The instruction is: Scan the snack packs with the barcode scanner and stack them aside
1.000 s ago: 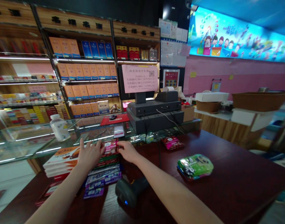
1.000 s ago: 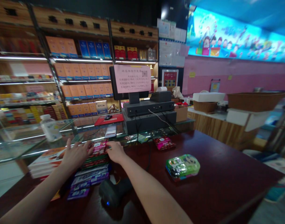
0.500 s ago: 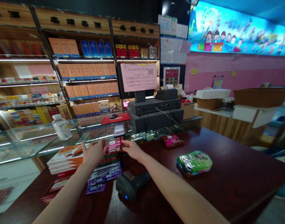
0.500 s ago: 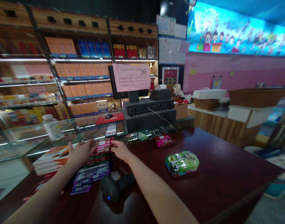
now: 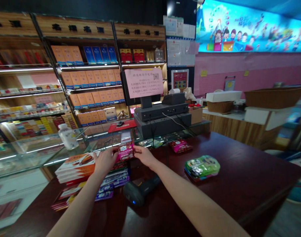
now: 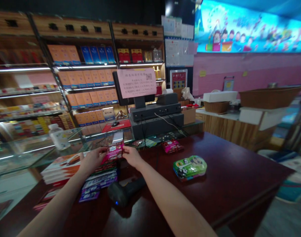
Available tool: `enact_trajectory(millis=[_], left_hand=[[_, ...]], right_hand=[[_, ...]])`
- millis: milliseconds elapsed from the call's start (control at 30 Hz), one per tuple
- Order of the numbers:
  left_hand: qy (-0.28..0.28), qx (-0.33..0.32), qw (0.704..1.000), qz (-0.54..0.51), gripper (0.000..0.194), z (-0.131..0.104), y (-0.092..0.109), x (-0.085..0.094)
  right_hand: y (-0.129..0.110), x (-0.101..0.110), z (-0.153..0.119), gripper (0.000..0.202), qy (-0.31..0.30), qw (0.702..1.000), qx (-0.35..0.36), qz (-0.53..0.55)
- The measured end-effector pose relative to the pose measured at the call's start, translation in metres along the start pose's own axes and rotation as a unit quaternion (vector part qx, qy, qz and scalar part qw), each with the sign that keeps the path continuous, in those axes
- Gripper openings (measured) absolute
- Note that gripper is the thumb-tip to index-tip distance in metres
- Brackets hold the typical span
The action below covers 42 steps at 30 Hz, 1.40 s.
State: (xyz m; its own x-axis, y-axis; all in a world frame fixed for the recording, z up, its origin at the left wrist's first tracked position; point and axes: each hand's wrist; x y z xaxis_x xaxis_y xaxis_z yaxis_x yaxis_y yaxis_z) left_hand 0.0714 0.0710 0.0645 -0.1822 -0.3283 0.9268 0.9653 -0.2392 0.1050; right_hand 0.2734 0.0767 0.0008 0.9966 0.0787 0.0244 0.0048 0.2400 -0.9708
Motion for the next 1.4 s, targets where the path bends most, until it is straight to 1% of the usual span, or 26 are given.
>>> enact_trajectory(millis=[167,267,333,467,567,700,867,967,1033,1167,1267,1400], left_hand=[[0.043,-0.047,0.997,-0.038,0.040,-0.005,0.012,-0.004],[0.088,-0.087,0.989,-0.079,0.039,-0.008,0.013,-0.013],[0.106,-0.101,0.983,-0.109,0.041,-0.010,0.011,-0.022],[0.113,-0.125,0.971,-0.166,0.048,-0.013,0.005,-0.044],[0.141,-0.153,0.958,-0.197,0.048,-0.014,0.001,-0.057],[0.172,-0.181,0.943,-0.221,0.052,-0.016,-0.004,-0.070],[0.171,-0.208,0.940,-0.209,0.069,-0.023,-0.008,-0.081],[0.161,-0.218,0.944,-0.189,0.079,-0.029,-0.011,-0.085],[0.150,-0.219,0.949,-0.171,0.083,-0.033,-0.012,-0.087],[0.137,-0.212,0.959,-0.131,0.078,-0.038,-0.014,-0.085],[0.153,-0.223,0.955,-0.122,0.073,-0.040,-0.013,-0.080],[0.189,-0.238,0.945,-0.118,0.067,-0.044,-0.011,-0.072]], right_hand=[[-0.005,0.019,-0.011,0.057,0.011,1.000,0.025,0.010],[-0.003,0.031,-0.018,0.060,0.017,0.999,0.045,0.020],[0.002,0.039,-0.022,0.061,0.020,0.998,0.049,0.020],[0.011,0.054,-0.030,0.059,0.013,0.998,0.058,0.027],[0.014,0.062,-0.035,0.057,0.009,0.998,0.057,0.033],[0.015,0.069,-0.041,0.059,0.001,0.998,0.054,0.033],[0.020,0.073,-0.047,0.068,-0.010,0.998,0.055,0.009],[0.024,0.074,-0.048,0.069,-0.008,0.998,0.065,-0.016],[0.025,0.073,-0.048,0.068,-0.002,0.997,0.072,-0.031],[0.022,0.072,-0.050,0.064,0.003,0.995,0.081,-0.054],[0.019,0.071,-0.053,0.062,0.004,0.995,0.085,-0.058],[0.016,0.069,-0.057,0.064,-0.015,0.996,0.083,-0.032]])
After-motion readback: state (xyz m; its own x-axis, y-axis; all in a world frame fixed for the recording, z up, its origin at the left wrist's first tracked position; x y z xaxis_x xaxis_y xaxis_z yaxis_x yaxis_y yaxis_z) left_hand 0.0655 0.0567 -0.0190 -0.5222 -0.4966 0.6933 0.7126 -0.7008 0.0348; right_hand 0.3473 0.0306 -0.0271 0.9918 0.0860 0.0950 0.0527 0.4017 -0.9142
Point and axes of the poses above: each hand's wrist, its own z-axis towards the middle knuckle, its own x-axis out of the back of the hand, y = z × x, and after that the axes turned 3 degrees about -x, right-handed
